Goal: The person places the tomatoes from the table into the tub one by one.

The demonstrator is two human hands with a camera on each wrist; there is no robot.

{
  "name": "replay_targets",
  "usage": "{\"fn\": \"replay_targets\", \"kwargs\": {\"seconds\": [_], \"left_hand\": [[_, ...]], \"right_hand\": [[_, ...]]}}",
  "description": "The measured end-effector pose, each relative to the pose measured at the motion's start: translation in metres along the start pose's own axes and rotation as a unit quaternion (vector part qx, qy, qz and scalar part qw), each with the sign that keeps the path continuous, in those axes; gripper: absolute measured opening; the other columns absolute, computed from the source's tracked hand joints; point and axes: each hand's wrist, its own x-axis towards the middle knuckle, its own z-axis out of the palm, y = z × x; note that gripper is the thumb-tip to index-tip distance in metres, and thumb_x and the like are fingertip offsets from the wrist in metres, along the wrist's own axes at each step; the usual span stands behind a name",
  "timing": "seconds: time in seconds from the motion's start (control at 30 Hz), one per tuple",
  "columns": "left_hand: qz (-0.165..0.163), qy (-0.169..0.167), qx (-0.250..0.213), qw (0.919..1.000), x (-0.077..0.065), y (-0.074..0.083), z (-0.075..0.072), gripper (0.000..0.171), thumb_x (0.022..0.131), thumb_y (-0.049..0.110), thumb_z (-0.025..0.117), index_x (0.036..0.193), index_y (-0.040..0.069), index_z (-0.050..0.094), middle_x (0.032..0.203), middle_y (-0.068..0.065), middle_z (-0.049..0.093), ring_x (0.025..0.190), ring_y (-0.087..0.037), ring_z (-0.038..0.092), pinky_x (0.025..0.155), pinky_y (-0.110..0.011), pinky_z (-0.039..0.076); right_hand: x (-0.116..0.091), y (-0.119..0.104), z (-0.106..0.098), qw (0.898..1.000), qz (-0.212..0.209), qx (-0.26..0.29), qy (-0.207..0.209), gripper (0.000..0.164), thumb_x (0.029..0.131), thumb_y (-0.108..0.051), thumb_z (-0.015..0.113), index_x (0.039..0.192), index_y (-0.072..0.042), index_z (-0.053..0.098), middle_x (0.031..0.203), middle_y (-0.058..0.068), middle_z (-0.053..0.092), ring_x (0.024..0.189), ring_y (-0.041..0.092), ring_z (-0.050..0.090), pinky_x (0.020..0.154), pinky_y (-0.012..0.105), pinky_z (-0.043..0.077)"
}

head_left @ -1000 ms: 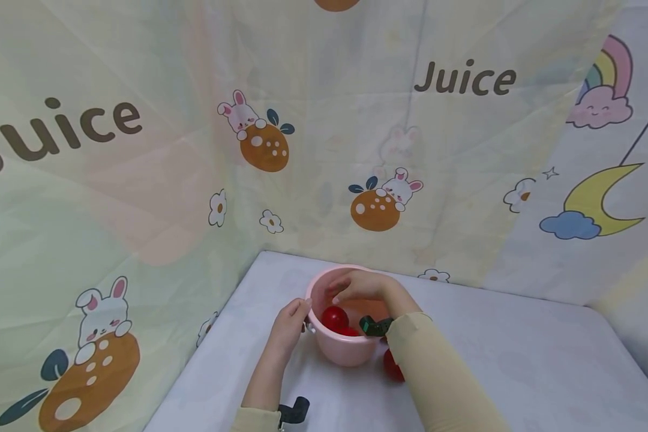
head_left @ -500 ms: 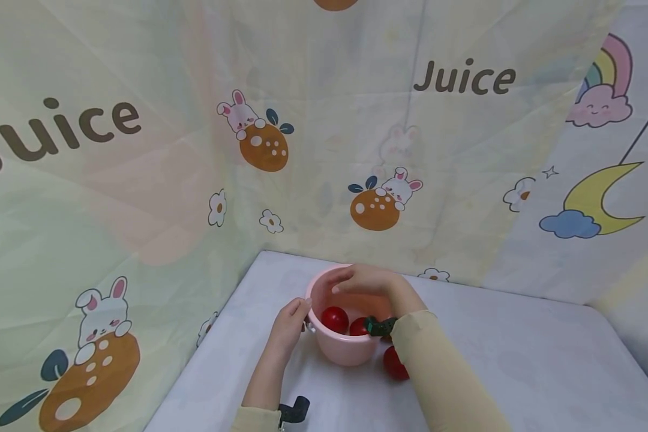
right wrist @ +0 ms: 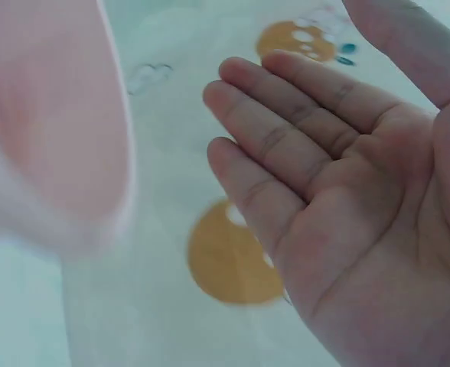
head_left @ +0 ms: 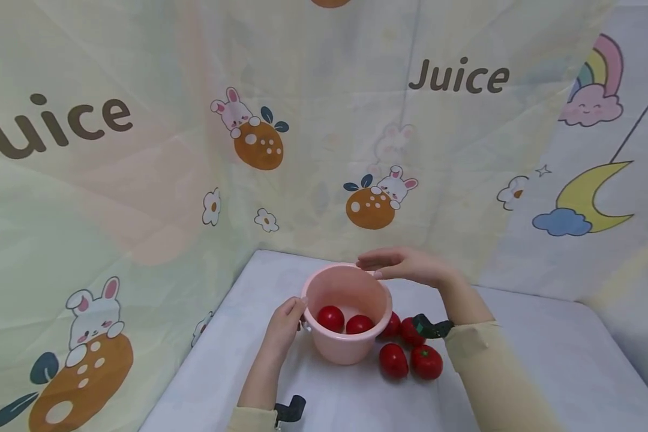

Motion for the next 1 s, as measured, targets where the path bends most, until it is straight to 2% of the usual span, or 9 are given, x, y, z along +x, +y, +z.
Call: {"fn": "replay_targets", "kwargs": {"seconds": [0.23,0.4,0.5,0.67,0.8,1.0], "left_hand": [[0.000,0.001,0.005,1.0000,-0.001,-0.002,-0.002,0.056,0.084,0.064,0.045,0.099,0.013,0.062,0.086,-0.002,0.060,0.089,-0.029,0.053,0.072,-0.033,0.042],[0.005,0.007,0.003,1.0000,0.000,0.000,-0.002,0.054,0.084,0.062,0.046,0.097,0.012,0.062,0.084,-0.002,0.059,0.086,-0.029,0.053,0.069,-0.031,0.040],[0.008,0.006,0.007,0.9999,0.002,0.000,0.000,0.056,0.084,0.063,0.046,0.096,0.010,0.062,0.083,-0.002,0.060,0.086,-0.031,0.053,0.067,-0.030,0.039],[0.007,0.008,0.008,0.9999,0.002,0.001,0.001,0.058,0.084,0.063,0.046,0.095,0.009,0.061,0.081,-0.002,0.060,0.083,-0.028,0.053,0.067,-0.030,0.039],[0.006,0.009,0.007,0.9999,0.001,0.002,0.001,0.057,0.084,0.063,0.045,0.095,0.009,0.061,0.081,-0.002,0.059,0.082,-0.026,0.052,0.068,-0.031,0.039],[0.000,0.003,0.007,1.0000,0.001,0.002,0.000,0.056,0.085,0.062,0.046,0.095,0.009,0.061,0.082,-0.002,0.060,0.081,-0.024,0.052,0.070,-0.033,0.039]], "right_hand": [[-0.068,0.032,-0.013,0.998,-0.030,0.014,0.060,0.050,0.087,-0.027,0.060,0.134,-0.026,0.044,0.136,-0.002,0.049,0.127,0.022,0.045,0.094,0.041,0.045],[-0.099,0.066,-0.002,0.994,0.005,0.009,0.107,0.051,0.088,-0.028,0.059,0.136,-0.028,0.042,0.139,-0.002,0.045,0.130,0.027,0.041,0.093,0.043,0.046],[-0.110,0.089,0.014,0.992,0.040,0.012,0.123,0.055,0.085,-0.032,0.062,0.136,-0.030,0.040,0.141,-0.002,0.043,0.133,0.028,0.037,0.092,0.044,0.046],[-0.116,0.123,0.045,0.985,0.106,0.019,0.133,0.066,0.079,-0.039,0.068,0.137,-0.031,0.038,0.143,0.000,0.041,0.135,0.029,0.033,0.092,0.045,0.046],[-0.118,0.144,0.063,0.977,0.150,0.052,0.144,0.071,0.076,-0.038,0.071,0.138,-0.026,0.038,0.144,0.004,0.039,0.136,0.033,0.030,0.093,0.048,0.045],[-0.125,0.163,0.081,0.972,0.161,0.081,0.153,0.069,0.076,-0.037,0.071,0.136,-0.023,0.041,0.143,0.008,0.040,0.135,0.036,0.031,0.090,0.044,0.048]]}}
